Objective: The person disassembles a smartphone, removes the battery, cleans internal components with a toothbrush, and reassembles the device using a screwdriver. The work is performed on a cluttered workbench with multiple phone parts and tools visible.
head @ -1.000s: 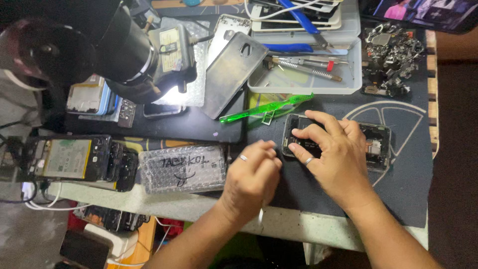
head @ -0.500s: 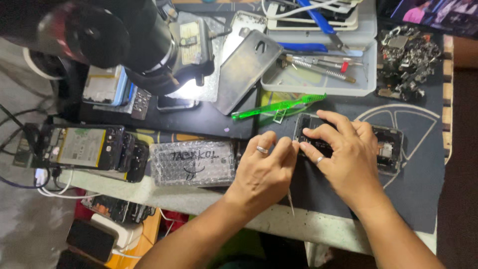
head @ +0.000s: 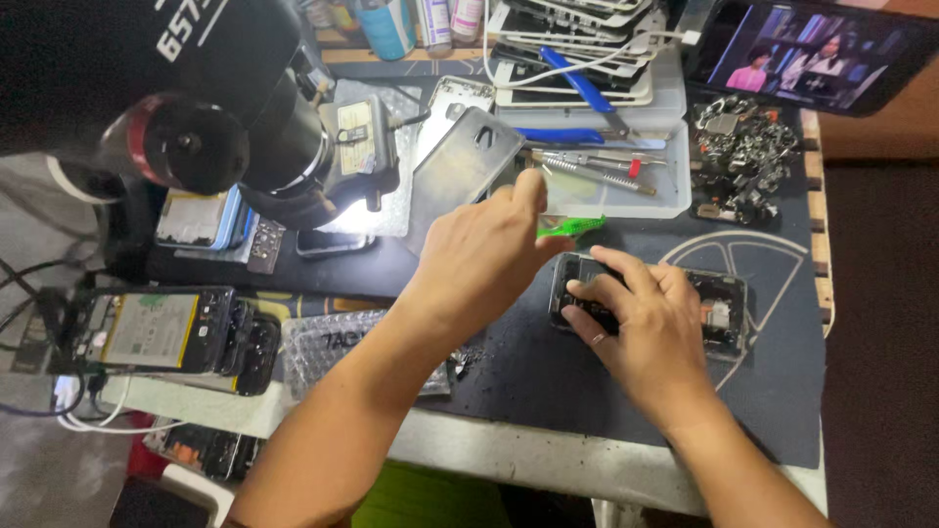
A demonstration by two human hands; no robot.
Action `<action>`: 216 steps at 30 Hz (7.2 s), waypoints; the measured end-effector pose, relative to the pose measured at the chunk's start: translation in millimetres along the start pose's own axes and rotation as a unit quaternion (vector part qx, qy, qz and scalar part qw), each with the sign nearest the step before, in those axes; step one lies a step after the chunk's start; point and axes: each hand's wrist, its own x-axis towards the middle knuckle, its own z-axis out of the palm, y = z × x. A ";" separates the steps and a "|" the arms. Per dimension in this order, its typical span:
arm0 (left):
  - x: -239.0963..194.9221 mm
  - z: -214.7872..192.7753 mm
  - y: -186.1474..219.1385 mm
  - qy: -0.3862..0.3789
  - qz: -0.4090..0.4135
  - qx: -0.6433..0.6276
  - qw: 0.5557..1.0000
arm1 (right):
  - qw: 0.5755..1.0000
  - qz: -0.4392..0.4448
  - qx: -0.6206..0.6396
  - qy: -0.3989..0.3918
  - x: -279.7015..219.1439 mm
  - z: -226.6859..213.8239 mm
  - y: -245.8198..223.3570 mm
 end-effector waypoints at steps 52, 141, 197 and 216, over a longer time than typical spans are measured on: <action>19.2 11.3 -3.1 0.128 0.133 0.075 0.980 | 1.000 0.010 0.005 0.005 1.6 -3.6 -3.9; -62.3 -26.6 -33.6 0.113 0.239 -0.078 0.961 | 1.000 -0.008 0.002 0.010 -0.5 -3.2 -5.4; 90.9 16.8 -50.1 0.080 0.187 0.202 0.958 | 1.000 0.015 -0.020 -0.009 2.6 -2.1 -2.4; 116.5 58.3 -31.3 0.060 0.245 0.214 0.944 | 1.000 0.015 -0.013 -0.005 2.4 -4.2 -2.8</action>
